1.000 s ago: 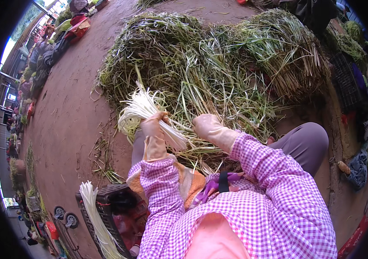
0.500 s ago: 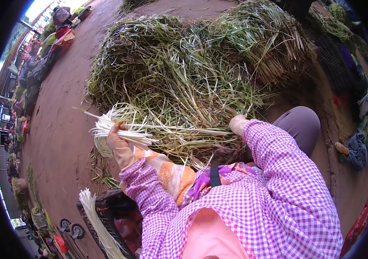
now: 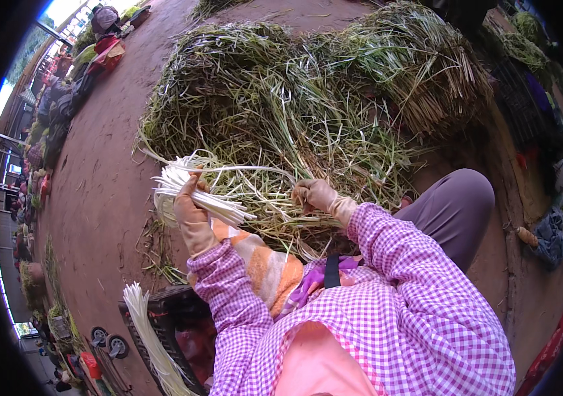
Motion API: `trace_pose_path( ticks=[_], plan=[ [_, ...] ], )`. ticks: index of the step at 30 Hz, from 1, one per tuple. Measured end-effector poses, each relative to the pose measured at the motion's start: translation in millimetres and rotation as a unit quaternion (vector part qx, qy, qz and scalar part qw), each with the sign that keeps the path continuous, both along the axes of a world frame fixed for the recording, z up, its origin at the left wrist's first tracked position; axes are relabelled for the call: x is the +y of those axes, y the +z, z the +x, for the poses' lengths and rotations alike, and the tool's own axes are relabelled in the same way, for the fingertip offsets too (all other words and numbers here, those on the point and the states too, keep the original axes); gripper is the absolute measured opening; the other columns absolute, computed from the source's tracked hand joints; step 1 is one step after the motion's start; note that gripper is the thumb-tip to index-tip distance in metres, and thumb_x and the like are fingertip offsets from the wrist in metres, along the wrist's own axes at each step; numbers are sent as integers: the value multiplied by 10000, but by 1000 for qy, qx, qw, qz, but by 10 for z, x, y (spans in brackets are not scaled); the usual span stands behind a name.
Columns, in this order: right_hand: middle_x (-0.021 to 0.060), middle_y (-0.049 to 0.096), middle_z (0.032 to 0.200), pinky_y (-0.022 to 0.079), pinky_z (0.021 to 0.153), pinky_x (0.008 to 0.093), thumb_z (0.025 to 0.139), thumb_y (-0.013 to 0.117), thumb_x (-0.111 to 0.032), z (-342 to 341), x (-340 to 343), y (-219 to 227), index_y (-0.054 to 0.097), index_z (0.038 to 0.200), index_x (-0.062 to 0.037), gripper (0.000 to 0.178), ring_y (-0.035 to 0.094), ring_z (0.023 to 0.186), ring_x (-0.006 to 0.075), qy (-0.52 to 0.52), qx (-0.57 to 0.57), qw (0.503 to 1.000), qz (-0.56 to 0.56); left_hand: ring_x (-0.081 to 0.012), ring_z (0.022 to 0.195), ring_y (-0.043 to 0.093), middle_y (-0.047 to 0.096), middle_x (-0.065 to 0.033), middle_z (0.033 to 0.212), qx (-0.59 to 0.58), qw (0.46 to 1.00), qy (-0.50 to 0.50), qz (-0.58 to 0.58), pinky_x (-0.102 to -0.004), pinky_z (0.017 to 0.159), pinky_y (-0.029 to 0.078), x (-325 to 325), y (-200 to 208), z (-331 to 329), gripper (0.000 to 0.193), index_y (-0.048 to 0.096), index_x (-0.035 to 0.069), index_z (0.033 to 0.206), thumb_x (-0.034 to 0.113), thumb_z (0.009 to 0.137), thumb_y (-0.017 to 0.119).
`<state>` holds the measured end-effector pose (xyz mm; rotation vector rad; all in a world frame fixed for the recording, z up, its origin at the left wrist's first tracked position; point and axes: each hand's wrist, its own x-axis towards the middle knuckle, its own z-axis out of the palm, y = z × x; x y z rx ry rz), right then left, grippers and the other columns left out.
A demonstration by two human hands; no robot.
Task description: The person sits on the ground and repeatedly pulls apart bundles of plant fibers by hand, separating usable strands from waste. The person holds the bundle in one hand and strips fibers with the other, dropping the waste onto a pile nearby.
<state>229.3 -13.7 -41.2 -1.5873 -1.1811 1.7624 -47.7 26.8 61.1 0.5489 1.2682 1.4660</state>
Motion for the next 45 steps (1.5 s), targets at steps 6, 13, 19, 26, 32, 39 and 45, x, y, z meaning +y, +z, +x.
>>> trace_pose_path(
  ticks=[6,13,19,26,32,39,45],
  plan=[
    [109,678,728,521,563,367,994,535,-297,-16,98,319,649,1120,-117,248,656,614,216,160,-83,941,286,-359,1092,632,607,-264,1195,-163,980,-91,-74,-407,959,563,107,-409,429,350,511,-146,1249,-19,923,500],
    [183,667,765,513,616,433,973,531,-334,-193,-130,362,660,1011,-83,285,659,673,336,204,-169,896,357,-231,792,653,655,-191,943,-190,967,-158,-68,-356,730,596,82,-580,458,283,494,-87,1174,5,907,481],
    [75,729,849,510,667,366,762,726,-122,-50,-403,213,714,1125,-127,364,662,768,209,657,-266,705,30,-144,669,573,634,-169,895,-110,994,-5,20,-268,623,554,59,-125,262,181,582,-122,1042,14,951,505],
    [116,684,1164,549,831,342,977,524,-99,183,756,-35,584,1288,-101,317,675,994,208,-26,-208,974,84,-144,808,649,668,-162,1148,-323,931,-147,89,-295,709,560,153,-397,434,539,442,-35,1356,-22,848,623],
    [136,717,926,537,833,374,931,614,-368,87,1125,-583,704,1057,-50,354,687,826,236,225,-499,835,59,-157,700,613,672,-150,961,-283,958,-47,-15,-306,637,555,242,-447,485,354,512,-9,1257,-9,903,530],
    [67,693,829,430,457,207,955,618,-145,475,783,-143,644,1133,-33,212,572,591,76,-74,101,990,68,-151,688,605,660,-147,937,-181,980,-47,-66,-303,626,563,213,-299,589,322,509,-42,1251,18,935,532],
    [86,700,821,521,510,252,940,629,-101,423,563,208,600,1225,-4,302,623,613,117,-47,117,992,-31,-178,613,618,670,-160,856,-130,985,-86,-75,-315,550,561,124,-314,695,305,546,-56,1198,22,914,629]
  ],
)
